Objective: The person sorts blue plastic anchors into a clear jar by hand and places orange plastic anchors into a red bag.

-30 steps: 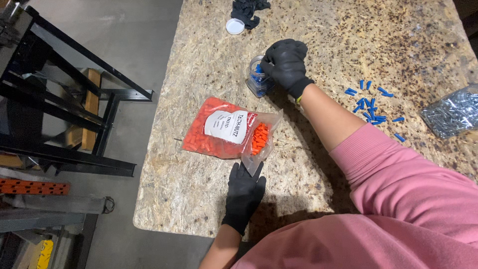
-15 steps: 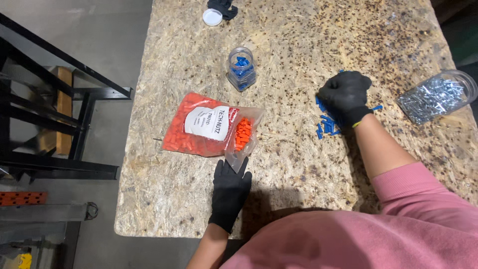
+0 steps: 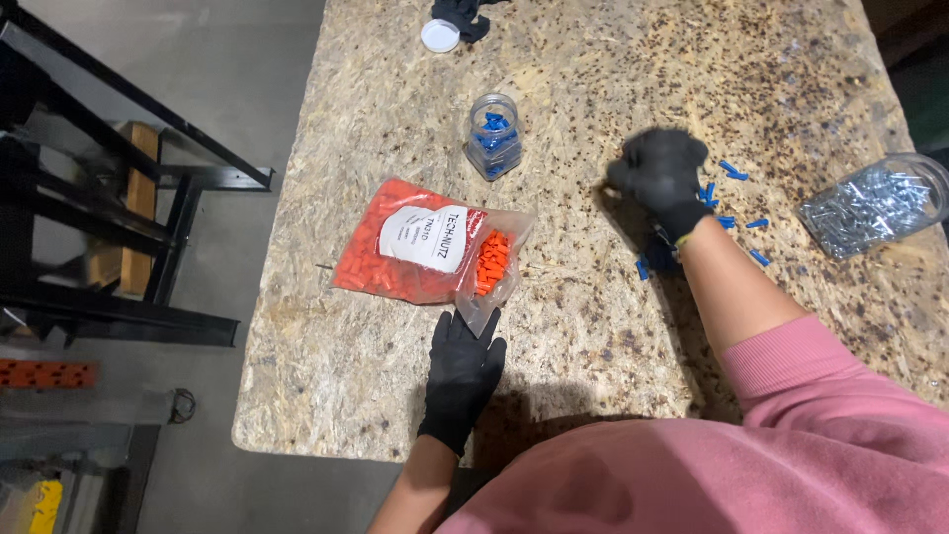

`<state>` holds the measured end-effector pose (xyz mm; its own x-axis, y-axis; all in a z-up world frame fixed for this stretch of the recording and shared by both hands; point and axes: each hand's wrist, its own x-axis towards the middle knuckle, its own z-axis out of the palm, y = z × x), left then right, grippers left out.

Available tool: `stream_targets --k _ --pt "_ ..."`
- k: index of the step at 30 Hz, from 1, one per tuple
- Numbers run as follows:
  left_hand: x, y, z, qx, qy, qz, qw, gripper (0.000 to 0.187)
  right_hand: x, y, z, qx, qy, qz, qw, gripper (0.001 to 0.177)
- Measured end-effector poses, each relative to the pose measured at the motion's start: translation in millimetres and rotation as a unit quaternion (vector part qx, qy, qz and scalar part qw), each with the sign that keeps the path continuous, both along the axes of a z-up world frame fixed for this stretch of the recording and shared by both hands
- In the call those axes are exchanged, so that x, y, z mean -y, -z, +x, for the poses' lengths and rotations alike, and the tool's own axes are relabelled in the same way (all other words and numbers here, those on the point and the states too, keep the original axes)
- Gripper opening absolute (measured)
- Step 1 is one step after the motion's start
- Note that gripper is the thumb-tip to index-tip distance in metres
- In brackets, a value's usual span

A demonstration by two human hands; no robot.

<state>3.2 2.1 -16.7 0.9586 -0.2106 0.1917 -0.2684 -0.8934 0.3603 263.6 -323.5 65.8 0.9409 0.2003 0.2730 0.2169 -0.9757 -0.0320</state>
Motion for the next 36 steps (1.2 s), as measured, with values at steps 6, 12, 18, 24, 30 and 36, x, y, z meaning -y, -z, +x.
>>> stream_targets --k 6,12,18,24,30,36 --pt "2.8 -2.9 0.2 0.012 0.001 -0.026 1.000 0.050 -101.0 -29.4 69.5 0.107 -0.137 0.283 0.943 0.014" --pt "6.0 -10.8 -0.2 -0.040 -0.015 0.020 0.999 0.058 -139.0 -36.2 78.6 0.101 -0.174 0.284 0.938 0.024" --pt "6.6 -32.7 -4.8 0.171 -0.028 0.022 0.985 0.046 -24.6 -21.2 36.6 0.025 -0.110 0.494 0.862 0.024" --pt "4.8 -33.3 1.1 0.206 -0.016 -0.054 0.977 0.044 68.7 -22.1 -37.4 -0.115 0.099 0.219 0.964 0.032" --pt "5.0 -30.5 1.4 0.314 0.060 0.045 0.946 0.028 51.0 -33.3 -79.9 -0.064 0.028 0.055 0.996 0.023" --pt "9.5 -44.1 -3.3 0.332 0.022 0.071 0.940 0.033 81.9 27.5 -62.5 -0.028 0.010 -0.160 0.987 0.016"
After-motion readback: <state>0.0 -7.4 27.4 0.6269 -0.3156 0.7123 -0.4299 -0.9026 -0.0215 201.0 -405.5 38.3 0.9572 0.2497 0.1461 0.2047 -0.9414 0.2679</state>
